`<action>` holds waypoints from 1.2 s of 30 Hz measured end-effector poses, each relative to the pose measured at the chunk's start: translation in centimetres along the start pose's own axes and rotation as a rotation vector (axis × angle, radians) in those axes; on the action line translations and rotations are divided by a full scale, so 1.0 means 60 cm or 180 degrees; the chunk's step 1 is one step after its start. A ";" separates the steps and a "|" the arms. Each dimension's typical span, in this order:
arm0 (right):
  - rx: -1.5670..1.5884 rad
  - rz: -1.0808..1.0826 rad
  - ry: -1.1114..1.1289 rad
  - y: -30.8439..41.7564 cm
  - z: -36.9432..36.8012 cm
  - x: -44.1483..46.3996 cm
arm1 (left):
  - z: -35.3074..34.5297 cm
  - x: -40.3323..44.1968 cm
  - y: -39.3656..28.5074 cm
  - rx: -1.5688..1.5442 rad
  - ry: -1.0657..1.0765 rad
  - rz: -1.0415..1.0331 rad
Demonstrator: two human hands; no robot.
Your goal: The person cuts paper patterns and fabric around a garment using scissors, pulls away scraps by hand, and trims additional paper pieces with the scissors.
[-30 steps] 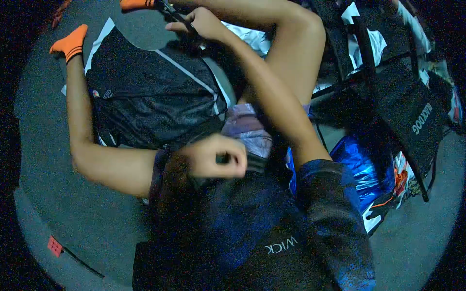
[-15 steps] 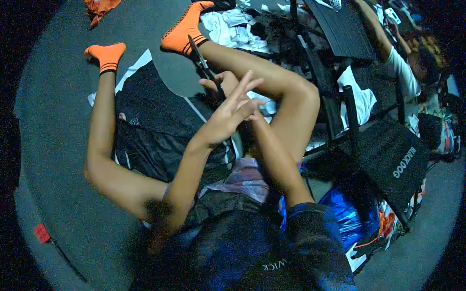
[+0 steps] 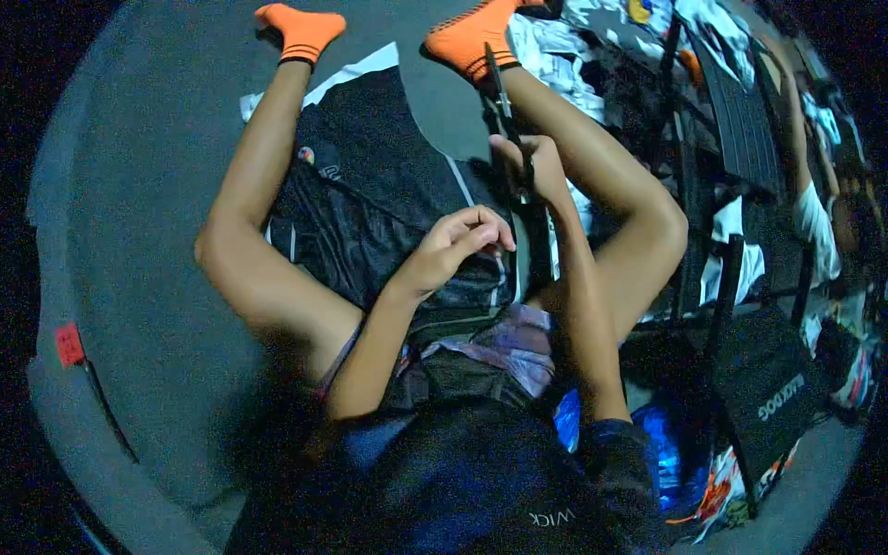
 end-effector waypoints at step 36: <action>0.0509 0.0293 -0.0041 0.001 0.021 -0.002 | 0.014 0.079 -0.066 0.0557 -0.0821 -0.0740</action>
Point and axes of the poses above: each hand's wrist, its own x-axis towards the middle knuckle, its own z-axis out of the back of the hand, y = z × x, the point moved 9 cm from there along x, towards the middle knuckle, and after that the axes turned 2 degrees about -z, right-handed, at the moved point
